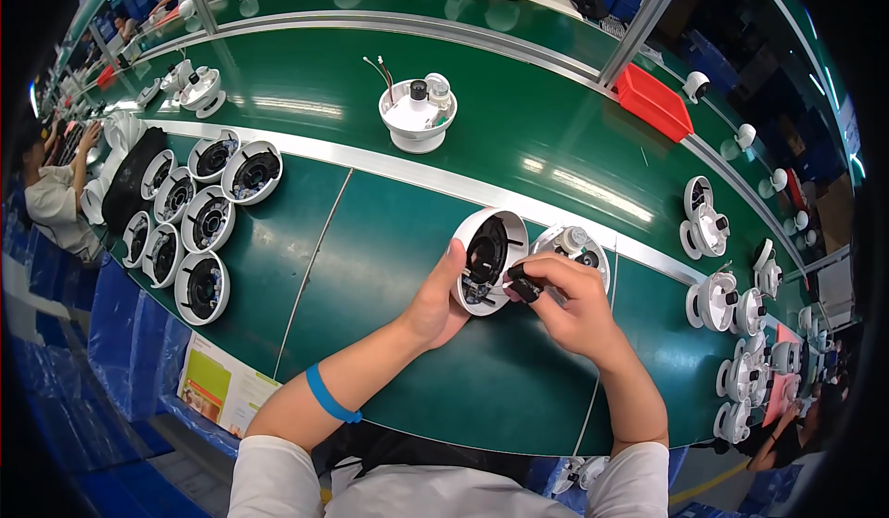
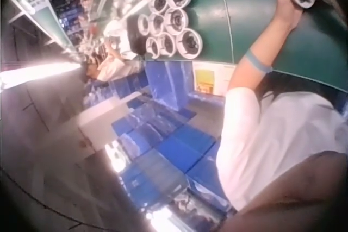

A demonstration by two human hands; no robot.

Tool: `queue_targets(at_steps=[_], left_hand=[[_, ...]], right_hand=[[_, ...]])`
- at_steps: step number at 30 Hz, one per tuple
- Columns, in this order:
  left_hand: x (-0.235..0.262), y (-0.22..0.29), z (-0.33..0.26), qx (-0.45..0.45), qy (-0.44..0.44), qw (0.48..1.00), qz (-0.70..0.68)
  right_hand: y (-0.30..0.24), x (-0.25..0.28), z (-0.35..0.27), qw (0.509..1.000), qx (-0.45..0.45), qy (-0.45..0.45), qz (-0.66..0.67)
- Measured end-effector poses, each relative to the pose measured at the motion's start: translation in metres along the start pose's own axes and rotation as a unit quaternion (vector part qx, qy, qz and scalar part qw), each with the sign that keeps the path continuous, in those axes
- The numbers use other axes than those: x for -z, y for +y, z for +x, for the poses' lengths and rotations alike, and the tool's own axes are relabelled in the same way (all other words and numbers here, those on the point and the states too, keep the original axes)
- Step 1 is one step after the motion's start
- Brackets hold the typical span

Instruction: Assemble components of a white circular surveillance camera on a factory assembly line, including plugging in wires and securing parts with a screwdriver.

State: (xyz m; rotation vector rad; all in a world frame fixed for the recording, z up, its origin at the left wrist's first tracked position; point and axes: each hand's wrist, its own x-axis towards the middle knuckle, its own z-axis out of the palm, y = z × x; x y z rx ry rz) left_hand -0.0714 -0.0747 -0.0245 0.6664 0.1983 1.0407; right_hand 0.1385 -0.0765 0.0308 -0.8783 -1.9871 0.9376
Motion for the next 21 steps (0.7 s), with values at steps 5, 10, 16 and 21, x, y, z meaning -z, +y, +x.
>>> queue_targets(at_steps=[5, 10, 16, 21], left_hand=[[-0.004, -0.006, 0.002, 0.011, 0.056, 0.998, 0.013], [-0.002, -0.01, 0.004, -0.029, 0.026, 0.997, 0.068], [-0.007, -0.009, 0.006, -0.054, 0.015, 0.981, 0.183], [-0.006, -0.012, 0.007, -0.067, 0.012, 0.967, 0.247]], right_hand=[[-0.011, -0.012, 0.001, 0.968, 0.115, 0.014, -0.222], [-0.007, -0.02, -0.003, 0.934, 0.18, 0.009, -0.309], [-0.011, -0.021, -0.003, 0.921, 0.169, -0.018, -0.35], [-0.011, -0.025, -0.006, 0.909, 0.16, -0.016, -0.385]])
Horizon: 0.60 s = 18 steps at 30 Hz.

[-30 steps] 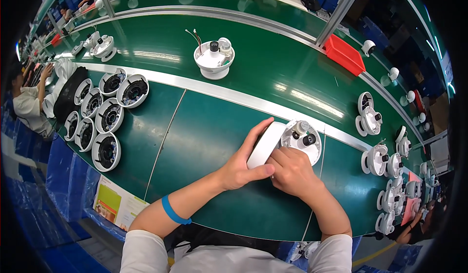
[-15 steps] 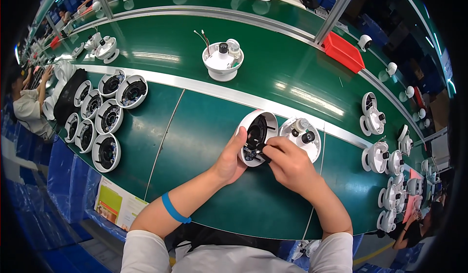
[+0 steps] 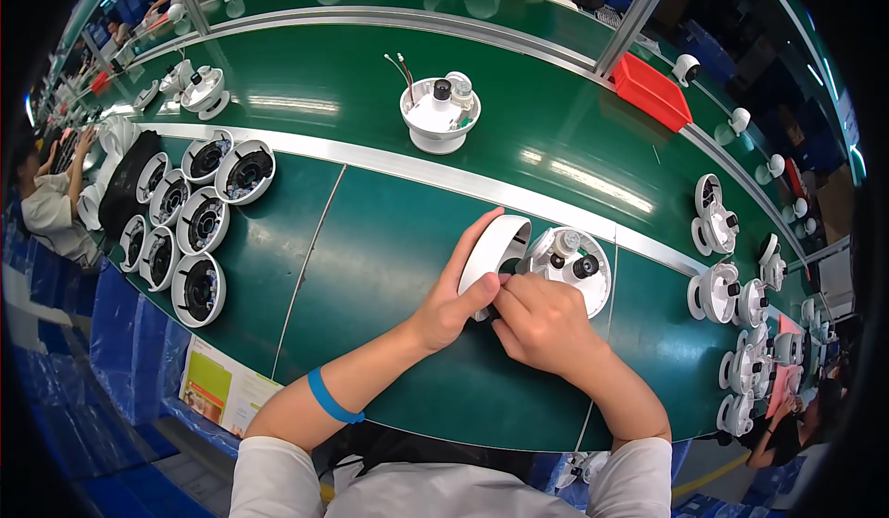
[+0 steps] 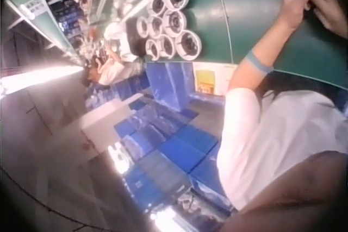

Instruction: Assemble components of a white circular surveillance camera on a factory assembly line, including plugging in wires and securing parts with a screwdriver.

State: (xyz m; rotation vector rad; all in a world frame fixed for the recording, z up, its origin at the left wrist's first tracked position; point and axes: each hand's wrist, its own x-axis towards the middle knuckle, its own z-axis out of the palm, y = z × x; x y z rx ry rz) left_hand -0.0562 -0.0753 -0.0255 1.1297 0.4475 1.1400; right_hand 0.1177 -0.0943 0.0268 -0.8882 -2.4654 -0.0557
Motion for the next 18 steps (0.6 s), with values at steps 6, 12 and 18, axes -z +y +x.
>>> queue_targets(at_steps=[6, 12, 18], left_hand=[[-0.002, -0.007, 0.001, -0.006, -0.009, 0.999, 0.035], [0.002, 0.001, 0.001, 0.054, 0.039, 0.974, -0.215], [0.003, 0.003, 0.006, 0.095, 0.079, 0.948, -0.293]], right_hand=[[0.007, -0.004, -0.005, 0.999, 0.029, -0.01, -0.014], [0.007, 0.009, 0.001, 0.97, -0.125, 0.047, 0.203], [0.017, 0.011, -0.013, 0.953, -0.205, 0.065, 0.214]])
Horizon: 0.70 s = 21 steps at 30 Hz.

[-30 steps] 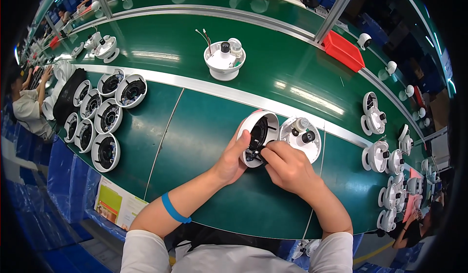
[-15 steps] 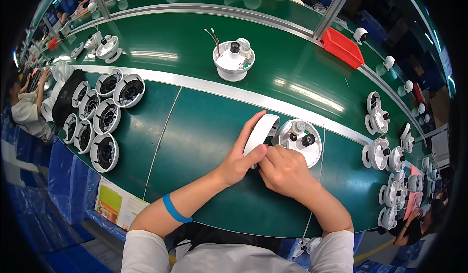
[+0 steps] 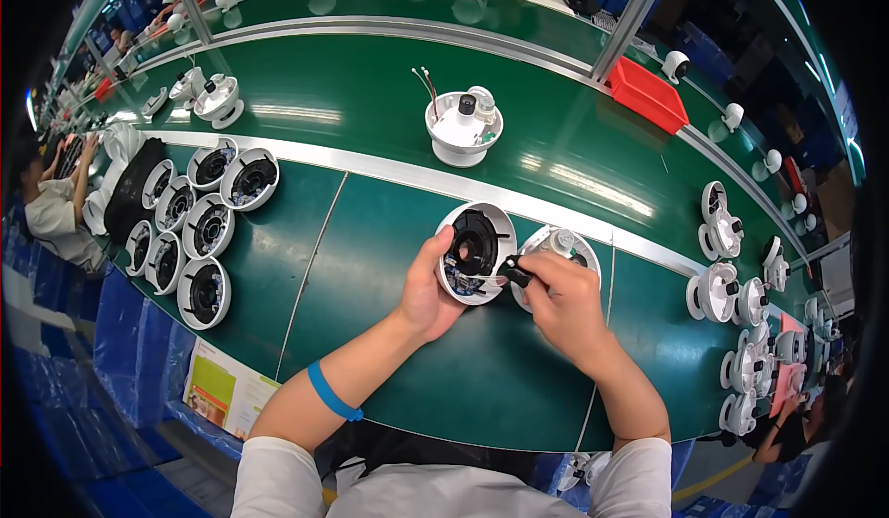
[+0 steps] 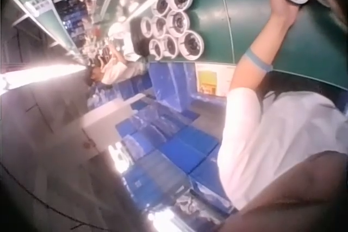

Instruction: Assemble components of a white circular surveillance camera on a factory assembly line, including plugging in wires and securing parts with a screwdriver.

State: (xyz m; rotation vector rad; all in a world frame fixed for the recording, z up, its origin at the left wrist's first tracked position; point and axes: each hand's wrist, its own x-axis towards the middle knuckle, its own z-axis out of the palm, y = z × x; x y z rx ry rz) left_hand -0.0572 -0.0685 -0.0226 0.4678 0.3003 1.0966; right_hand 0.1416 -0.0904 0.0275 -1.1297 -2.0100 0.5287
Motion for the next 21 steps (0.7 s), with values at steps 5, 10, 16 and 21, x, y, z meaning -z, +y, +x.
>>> queue_targets(at_steps=[5, 10, 16, 21], left_hand=[[-0.002, -0.01, -0.002, -0.034, -0.036, 0.982, 0.181], [-0.008, -0.019, 0.002, -0.039, -0.035, 0.972, 0.229], [-0.007, -0.027, 0.005, -0.068, -0.067, 0.955, 0.28], [-0.011, -0.028, 0.006, -0.071, -0.076, 0.95, 0.293]], right_hand=[[-0.008, -0.004, 0.0, 0.991, 0.118, -0.018, -0.052], [-0.01, -0.001, 0.001, 0.983, 0.16, -0.038, -0.077], [-0.013, 0.008, 0.0, 0.974, 0.161, -0.049, -0.149], [-0.008, 0.008, -0.002, 0.962, 0.182, -0.043, -0.199]])
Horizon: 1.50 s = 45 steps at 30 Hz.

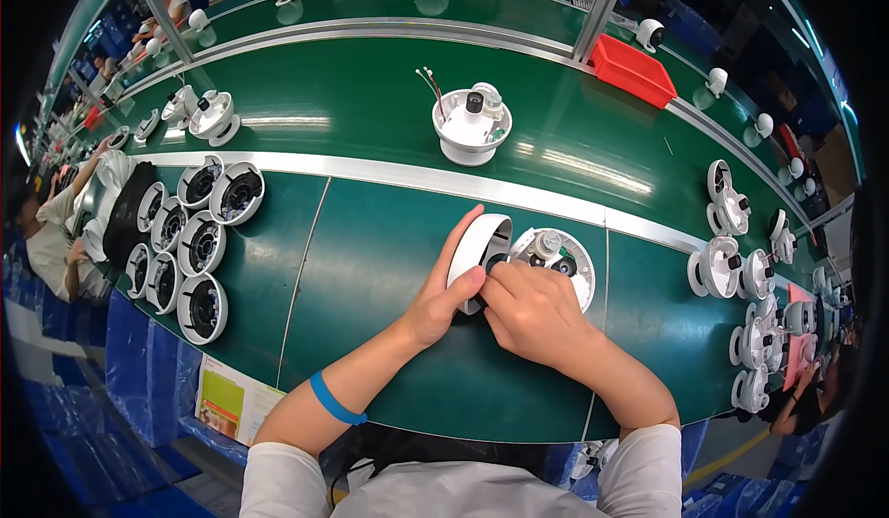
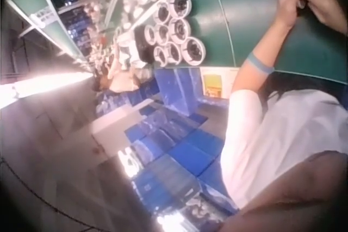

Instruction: Assemble components of a white circular surveillance camera on a factory assembly line, including plugging in wires and securing parts with a screwdriver.

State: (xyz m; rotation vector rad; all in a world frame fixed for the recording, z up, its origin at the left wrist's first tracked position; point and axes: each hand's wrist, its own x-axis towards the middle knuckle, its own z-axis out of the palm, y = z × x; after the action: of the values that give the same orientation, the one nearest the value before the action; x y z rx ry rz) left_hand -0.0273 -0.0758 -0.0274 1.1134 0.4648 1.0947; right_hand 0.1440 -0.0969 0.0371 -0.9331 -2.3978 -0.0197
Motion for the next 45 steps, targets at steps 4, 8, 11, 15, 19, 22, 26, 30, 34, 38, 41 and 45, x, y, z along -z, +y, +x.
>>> queue_targets(at_steps=[4, 8, 11, 15, 19, 22, 26, 30, 34, 38, 41, 45], left_hand=[[-0.002, -0.001, 0.003, 0.006, 0.001, 1.0, 0.02], [-0.005, -0.001, 0.0, 0.011, -0.016, 0.998, 0.059], [-0.007, -0.005, -0.002, 0.03, -0.01, 0.998, 0.049], [0.005, -0.019, -0.008, 0.071, 0.045, 0.995, -0.051], [-0.014, 0.004, -0.007, 0.115, 0.081, 0.982, -0.129], [-0.012, 0.01, -0.005, 0.147, 0.096, 0.972, -0.157], [0.001, 0.014, 0.0, 0.08, 0.193, 0.976, 0.069], [0.048, 0.059, -0.018, 0.067, 0.312, 0.941, -0.111], [0.143, 0.097, -0.051, -0.088, 0.48, 0.831, -0.266], [0.202, 0.125, -0.07, -0.108, 0.5, 0.813, -0.276], [0.222, 0.126, -0.064, -0.069, 0.525, 0.806, -0.265], [0.221, 0.122, -0.06, -0.015, 0.54, 0.816, -0.207]], right_hand=[[0.006, -0.001, -0.003, 0.997, 0.044, -0.011, -0.057], [0.004, -0.001, -0.004, 0.998, 0.05, 0.019, -0.027], [-0.003, 0.009, -0.006, 0.997, 0.021, 0.031, -0.069], [-0.013, 0.048, -0.006, 0.982, -0.17, 0.072, -0.035], [0.01, 0.097, -0.024, 0.878, -0.342, -0.09, 0.323], [0.021, 0.091, -0.038, 0.804, -0.339, -0.072, 0.483], [0.033, 0.1, -0.04, 0.753, -0.406, -0.071, 0.512], [0.057, 0.125, -0.053, 0.743, -0.469, 0.133, 0.459], [0.117, 0.15, -0.062, 0.756, -0.499, 0.194, 0.376], [0.171, 0.145, -0.056, 0.788, -0.49, 0.256, 0.272], [0.209, 0.132, -0.049, 0.781, -0.471, 0.298, 0.283], [0.252, 0.118, -0.037, 0.741, -0.502, 0.325, 0.305]])
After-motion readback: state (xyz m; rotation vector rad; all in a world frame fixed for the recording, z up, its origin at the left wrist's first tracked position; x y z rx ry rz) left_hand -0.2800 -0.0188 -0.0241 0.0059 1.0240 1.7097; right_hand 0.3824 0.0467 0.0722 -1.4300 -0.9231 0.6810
